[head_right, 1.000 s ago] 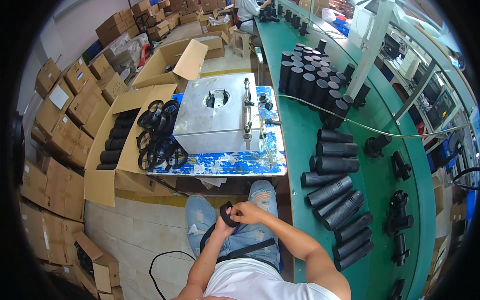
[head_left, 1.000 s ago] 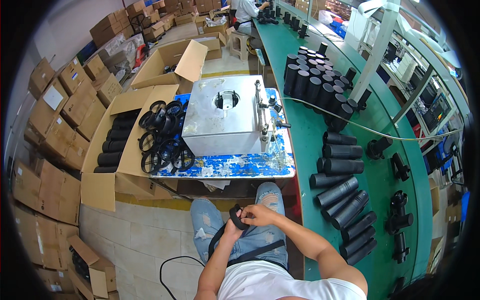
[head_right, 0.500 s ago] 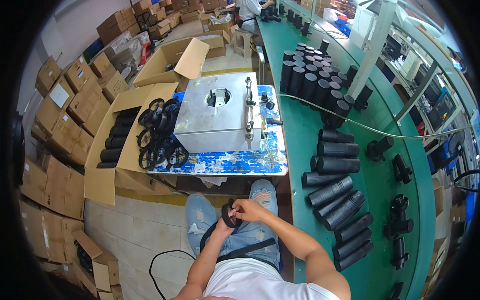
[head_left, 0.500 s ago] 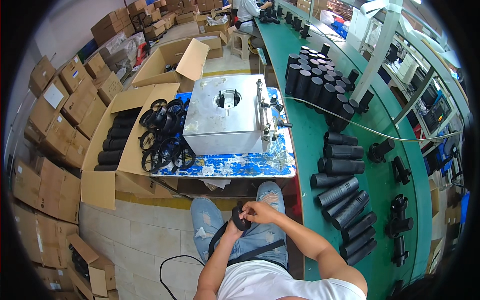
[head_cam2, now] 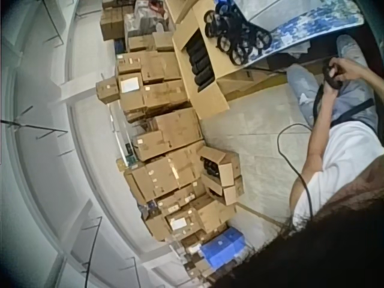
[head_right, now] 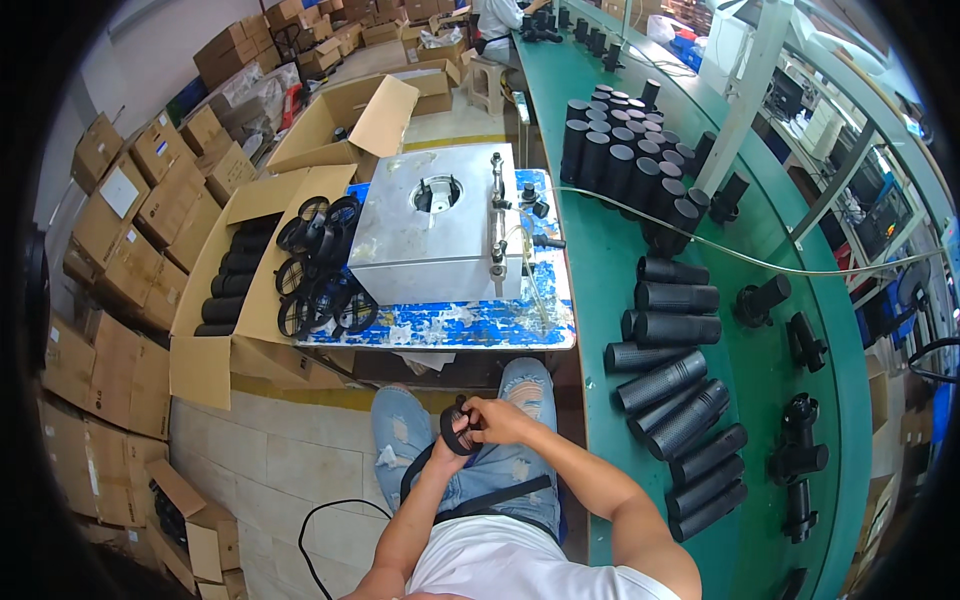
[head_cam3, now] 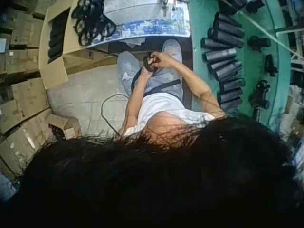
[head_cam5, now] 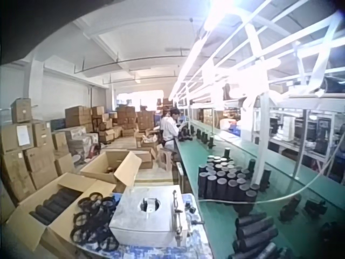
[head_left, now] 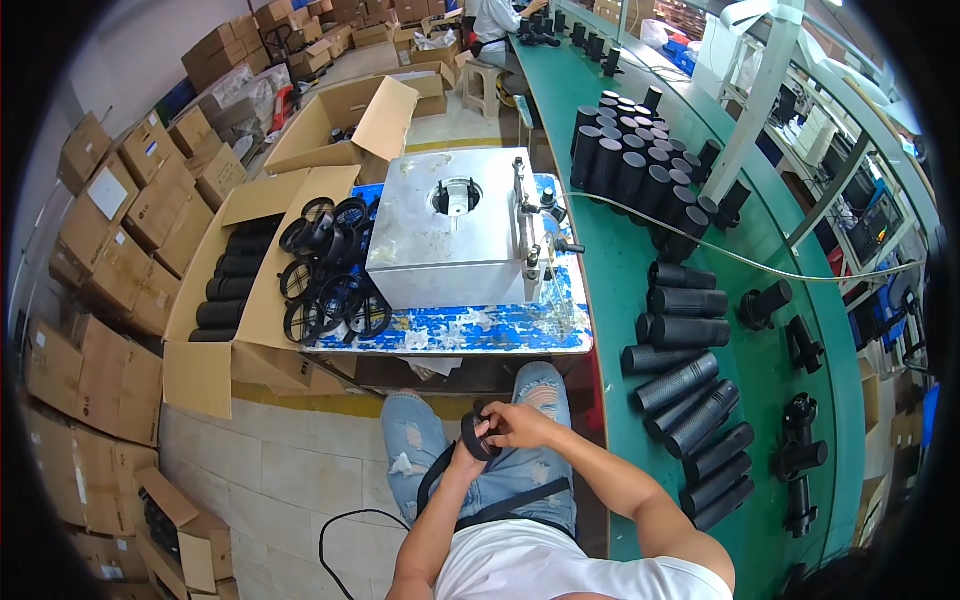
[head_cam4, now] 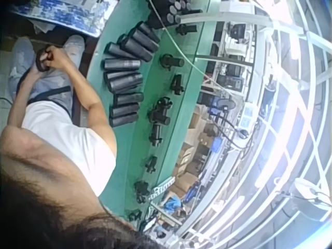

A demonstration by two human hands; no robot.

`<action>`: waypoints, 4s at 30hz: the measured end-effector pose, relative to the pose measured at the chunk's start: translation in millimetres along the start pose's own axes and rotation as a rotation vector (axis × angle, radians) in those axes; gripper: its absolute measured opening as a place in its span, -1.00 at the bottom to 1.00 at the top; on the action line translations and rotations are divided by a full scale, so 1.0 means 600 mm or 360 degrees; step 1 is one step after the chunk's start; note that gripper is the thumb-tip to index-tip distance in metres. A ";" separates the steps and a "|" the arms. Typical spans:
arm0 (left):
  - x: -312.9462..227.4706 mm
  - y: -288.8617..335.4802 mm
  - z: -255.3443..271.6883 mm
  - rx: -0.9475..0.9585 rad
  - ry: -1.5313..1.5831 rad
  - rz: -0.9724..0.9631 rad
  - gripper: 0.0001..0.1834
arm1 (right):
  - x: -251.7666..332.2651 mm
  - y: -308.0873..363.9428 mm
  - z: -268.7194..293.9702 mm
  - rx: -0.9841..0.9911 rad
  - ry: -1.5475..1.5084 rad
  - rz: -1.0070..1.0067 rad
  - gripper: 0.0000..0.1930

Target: Manually assembling or inspecting circular plastic components on a factory workbench.

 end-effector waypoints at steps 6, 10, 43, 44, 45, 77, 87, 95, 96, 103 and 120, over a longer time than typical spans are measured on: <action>0.001 0.006 0.002 0.0143 -0.0038 -0.0039 -0.79 | 0.016 -0.001 -0.001 0.0124 0.0044 0.0051 -0.47; 0.005 0.009 -0.019 -0.0058 -0.0069 0.0066 -0.69 | 0.019 0.005 -0.008 0.0189 0.0168 -0.0068 -0.48; -0.005 0.008 -0.015 0.0111 -0.0199 -0.0030 -0.68 | 0.016 0.006 -0.003 -0.0252 0.0359 0.0010 -0.76; -0.004 0.007 -0.013 0.0111 -0.0199 -0.0029 -0.68 | 0.015 0.005 -0.002 -0.0289 0.0366 0.0034 -0.76; -0.003 0.006 -0.010 0.0091 -0.0191 -0.0053 -0.66 | 0.014 0.005 -0.002 -0.0327 0.0373 0.0058 -0.77; -0.011 0.003 0.003 0.0083 -0.0259 -0.0052 -0.67 | 0.024 0.011 0.001 -0.0252 0.0419 -0.0072 -0.70; -0.004 0.008 -0.007 0.0089 -0.0128 -0.0014 -0.73 | 0.012 0.007 0.000 -0.0200 0.0315 -0.0073 -0.80; -0.007 0.011 -0.007 0.0115 -0.0062 0.0015 -0.71 | 0.017 0.009 0.005 -0.0252 0.0280 0.0020 -0.85; -0.008 0.011 -0.006 0.0113 -0.0076 0.0042 -0.70 | 0.013 0.008 0.003 -0.0245 0.0297 0.0014 -0.81; -0.010 0.007 0.008 0.0079 -0.0080 -0.0022 -0.73 | 0.021 0.010 -0.003 -0.0232 0.0063 0.0014 -0.82; -0.009 0.009 0.019 -0.0083 -0.0196 -0.0033 -0.75 | 0.017 0.006 -0.002 -0.0164 0.0154 0.0031 -0.66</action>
Point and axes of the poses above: each hand's wrist, its own y-axis away from the middle knuckle, its own z-axis out of the back of the hand, x = y × z, the point moved 4 cm from there along -y, towards the middle knuckle, and after that the axes turned 5 degrees about -z, right-handed, at the moved point
